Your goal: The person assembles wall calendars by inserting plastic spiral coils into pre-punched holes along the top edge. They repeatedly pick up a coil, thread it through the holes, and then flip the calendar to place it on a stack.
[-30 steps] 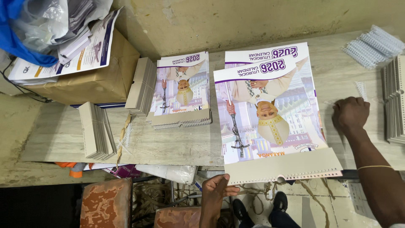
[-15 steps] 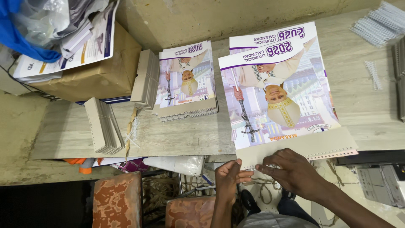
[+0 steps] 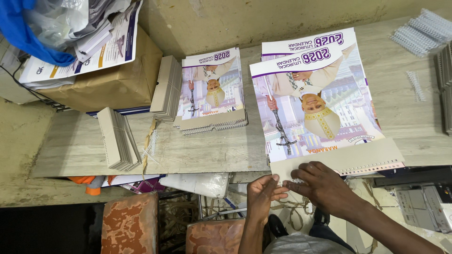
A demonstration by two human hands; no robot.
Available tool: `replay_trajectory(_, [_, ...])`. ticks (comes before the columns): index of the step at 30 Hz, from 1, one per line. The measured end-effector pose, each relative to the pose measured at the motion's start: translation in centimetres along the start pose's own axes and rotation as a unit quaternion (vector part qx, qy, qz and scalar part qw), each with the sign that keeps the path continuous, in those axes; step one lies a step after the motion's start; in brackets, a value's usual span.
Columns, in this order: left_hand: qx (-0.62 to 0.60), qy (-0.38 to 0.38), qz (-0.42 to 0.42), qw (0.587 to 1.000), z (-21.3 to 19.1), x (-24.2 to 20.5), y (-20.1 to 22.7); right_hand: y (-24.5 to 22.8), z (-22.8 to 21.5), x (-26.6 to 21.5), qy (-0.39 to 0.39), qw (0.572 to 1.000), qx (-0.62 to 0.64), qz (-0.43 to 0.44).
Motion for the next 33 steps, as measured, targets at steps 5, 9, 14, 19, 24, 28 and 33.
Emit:
replay_trajectory(5, [0.019,-0.067,-0.008,0.998,0.4,0.4,0.1,-1.0,-1.0,-0.4,-0.011,0.995,-0.073,0.063])
replay_trajectory(9, [0.024,-0.053,0.021,0.998,0.0,1.0,-0.6,-3.4,-2.3,-2.3,0.223,0.929,0.136,0.263])
replay_trajectory(14, [0.168,-0.013,0.046,0.985,1.1,-0.4,0.6,-2.7,13.1,-7.6,0.218,0.391,0.691,0.567])
replay_trajectory(19, [0.13,-0.038,0.05,0.99,0.9,0.1,-0.3,-1.2,11.3,-6.8,0.158,0.473,0.602,0.623])
replay_trajectory(24, [0.155,-0.087,0.051,0.983,0.3,0.8,-0.8,-0.9,12.3,-8.0,0.084,0.477,0.638,0.599])
replay_trajectory(28, [0.18,-0.112,0.022,0.977,1.4,0.6,-0.6,0.0,12.5,-7.7,0.142,0.495,0.656,0.551])
replay_trajectory(33, [0.147,-0.087,0.035,0.985,1.5,0.3,0.1,0.7,14.5,-10.4,0.236,0.392,0.712,0.532])
Point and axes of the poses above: each hand's wrist, its own x-axis towards the middle knuckle, its own z-axis out of the palm, y = z × x, the point moved 7 cm from there along x, towards the middle knuckle, and after that the axes turned 12 degrees about -x, right-handed, at the moved point
